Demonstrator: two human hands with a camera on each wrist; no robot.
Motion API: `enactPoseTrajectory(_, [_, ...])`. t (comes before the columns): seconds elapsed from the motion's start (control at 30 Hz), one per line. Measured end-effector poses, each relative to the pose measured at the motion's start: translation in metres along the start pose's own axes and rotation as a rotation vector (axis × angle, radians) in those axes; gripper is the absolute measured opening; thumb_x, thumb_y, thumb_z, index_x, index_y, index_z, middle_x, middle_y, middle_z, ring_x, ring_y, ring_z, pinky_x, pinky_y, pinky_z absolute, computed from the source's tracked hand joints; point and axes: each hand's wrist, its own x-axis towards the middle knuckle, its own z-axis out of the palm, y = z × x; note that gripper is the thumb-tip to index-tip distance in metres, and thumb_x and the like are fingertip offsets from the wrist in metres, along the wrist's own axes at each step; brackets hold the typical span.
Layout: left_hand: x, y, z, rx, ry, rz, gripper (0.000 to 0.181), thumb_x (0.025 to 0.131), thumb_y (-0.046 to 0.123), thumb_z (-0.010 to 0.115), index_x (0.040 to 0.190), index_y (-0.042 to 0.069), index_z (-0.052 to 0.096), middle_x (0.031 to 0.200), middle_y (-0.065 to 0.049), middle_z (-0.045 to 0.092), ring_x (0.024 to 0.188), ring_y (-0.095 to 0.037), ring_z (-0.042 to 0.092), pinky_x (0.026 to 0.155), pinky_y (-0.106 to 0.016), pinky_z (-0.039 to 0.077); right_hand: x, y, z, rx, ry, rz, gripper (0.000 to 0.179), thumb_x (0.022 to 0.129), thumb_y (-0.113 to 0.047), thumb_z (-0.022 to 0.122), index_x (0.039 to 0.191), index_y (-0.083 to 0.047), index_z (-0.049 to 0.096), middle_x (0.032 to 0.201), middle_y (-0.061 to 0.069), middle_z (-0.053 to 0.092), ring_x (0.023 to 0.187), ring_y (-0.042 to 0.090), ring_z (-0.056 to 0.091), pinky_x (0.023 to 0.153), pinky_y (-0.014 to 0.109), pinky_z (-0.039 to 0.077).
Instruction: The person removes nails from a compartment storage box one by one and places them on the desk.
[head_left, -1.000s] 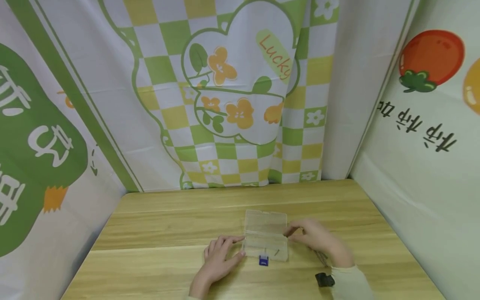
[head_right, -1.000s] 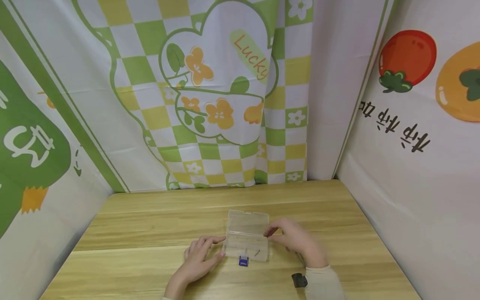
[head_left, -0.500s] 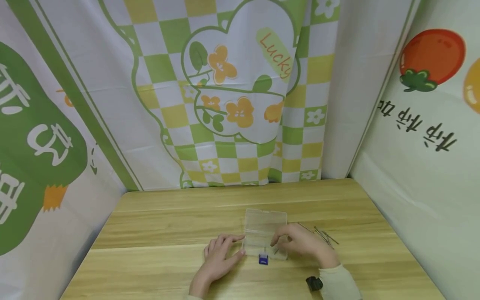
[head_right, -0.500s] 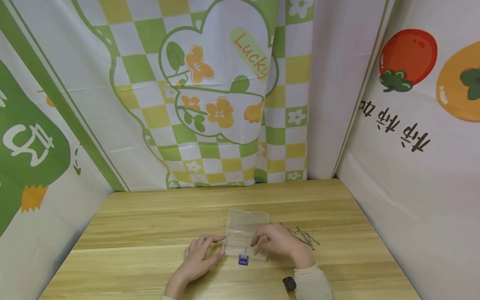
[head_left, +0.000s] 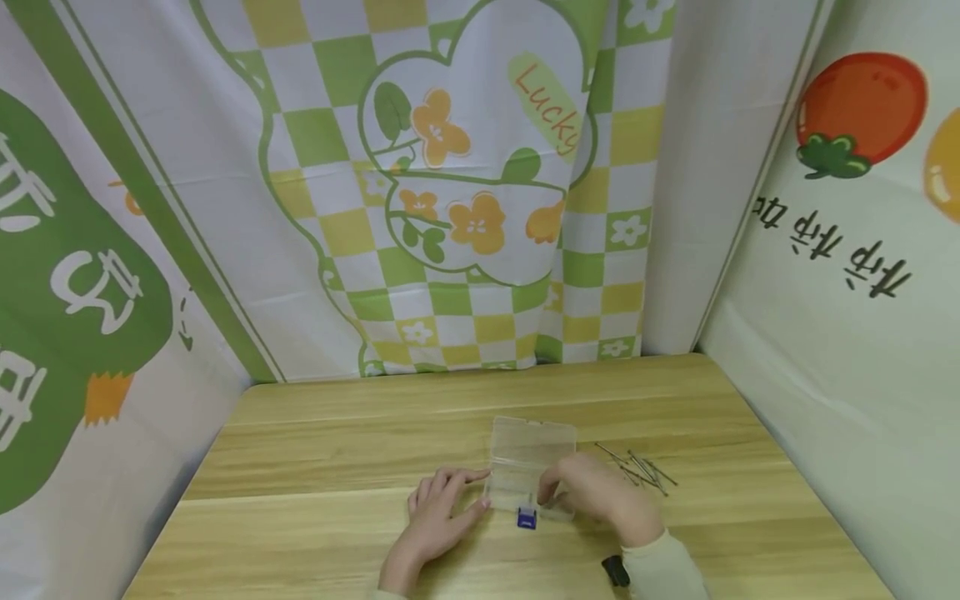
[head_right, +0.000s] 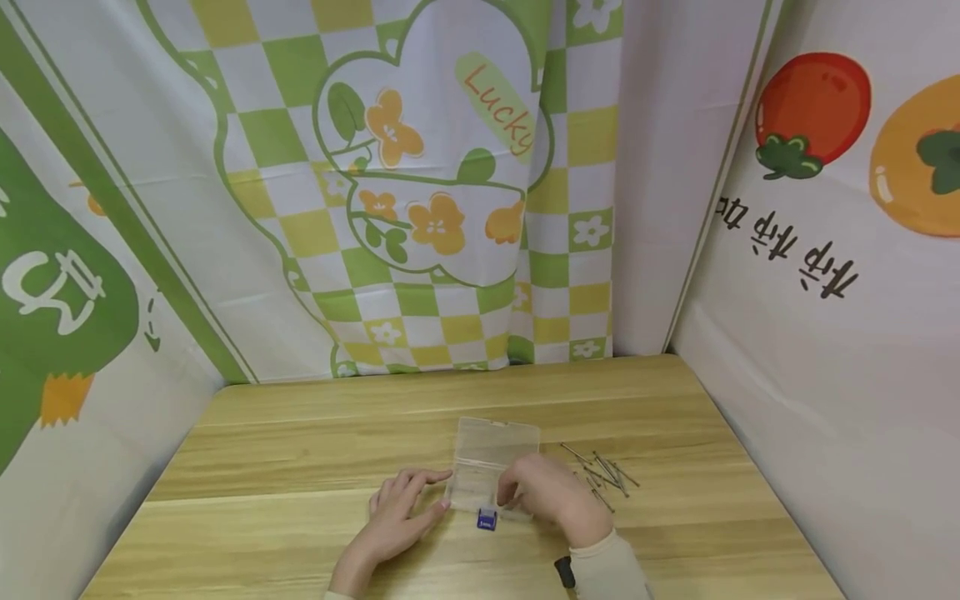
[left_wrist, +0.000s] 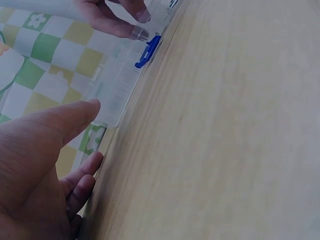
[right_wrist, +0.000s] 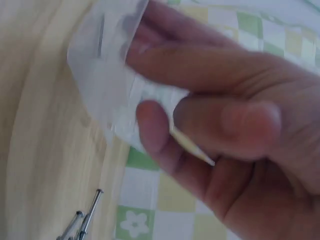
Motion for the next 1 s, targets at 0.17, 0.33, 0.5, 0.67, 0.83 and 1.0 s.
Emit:
enactPoseTrajectory(0.17, [-0.001, 0.0, 0.001, 0.0, -0.007, -0.002, 0.045, 0.101, 0.05, 0.067, 0.144, 0.037, 0.061, 0.138, 0.001, 0.052, 0.124, -0.029, 0.039, 0.109, -0.07, 0.014, -0.001, -0.008, 0.007, -0.099, 0.059, 0.028, 0.023, 0.084, 0.002, 0.081, 0.08, -0.02, 0.077, 0.082, -0.009, 0.074, 0.078, 0.012, 0.068, 0.073, 0.034, 0.057])
enactPoseTrajectory(0.33, [-0.002, 0.0, -0.001, 0.006, -0.003, -0.005, 0.046, 0.101, 0.049, 0.067, 0.145, 0.036, 0.061, 0.14, -0.001, 0.052, 0.124, -0.029, 0.039, 0.109, -0.07, 0.013, -0.002, -0.011, 0.01, -0.133, 0.092, 0.059, 0.024, 0.082, 0.001, 0.083, 0.077, -0.02, 0.075, 0.079, -0.009, 0.072, 0.073, 0.01, 0.065, 0.068, 0.032, 0.054])
enactPoseTrajectory(0.5, [0.0, 0.0, 0.001, 0.02, 0.001, -0.005, 0.048, 0.101, 0.052, 0.066, 0.146, 0.035, 0.06, 0.141, -0.002, 0.052, 0.126, -0.029, 0.04, 0.11, -0.07, 0.015, -0.004, -0.012, 0.011, -0.142, 0.106, 0.069, 0.022, 0.081, -0.001, 0.085, 0.078, -0.021, 0.077, 0.083, -0.009, 0.075, 0.077, 0.013, 0.068, 0.07, 0.035, 0.057])
enactPoseTrajectory(0.67, [-0.001, -0.001, 0.002, 0.021, -0.002, -0.014, 0.048, 0.101, 0.051, 0.066, 0.146, 0.037, 0.06, 0.142, -0.002, 0.052, 0.125, -0.028, 0.04, 0.109, -0.07, 0.015, -0.003, -0.01, 0.013, -0.169, 0.113, 0.011, 0.019, 0.083, -0.006, 0.086, 0.079, -0.022, 0.078, 0.08, -0.01, 0.074, 0.073, 0.009, 0.066, 0.067, 0.031, 0.055])
enactPoseTrajectory(0.83, [0.002, 0.001, 0.001, 0.025, 0.004, -0.01, 0.048, 0.101, 0.052, 0.065, 0.146, 0.036, 0.06, 0.143, -0.004, 0.052, 0.125, -0.028, 0.04, 0.11, -0.07, 0.015, -0.002, 0.0, 0.013, -0.203, 0.088, -0.05, 0.015, 0.088, -0.011, 0.083, 0.081, -0.022, 0.077, 0.08, -0.011, 0.074, 0.069, 0.003, 0.063, 0.065, 0.027, 0.054])
enactPoseTrajectory(1.0, [0.002, 0.002, 0.003, 0.025, 0.004, -0.008, 0.047, 0.101, 0.05, 0.066, 0.146, 0.035, 0.06, 0.143, -0.004, 0.052, 0.125, -0.029, 0.041, 0.109, -0.071, 0.016, -0.002, 0.007, 0.009, -0.204, 0.037, -0.12, 0.014, 0.092, -0.011, 0.08, 0.084, -0.021, 0.076, 0.082, -0.013, 0.074, 0.069, -0.002, 0.061, 0.065, 0.023, 0.053])
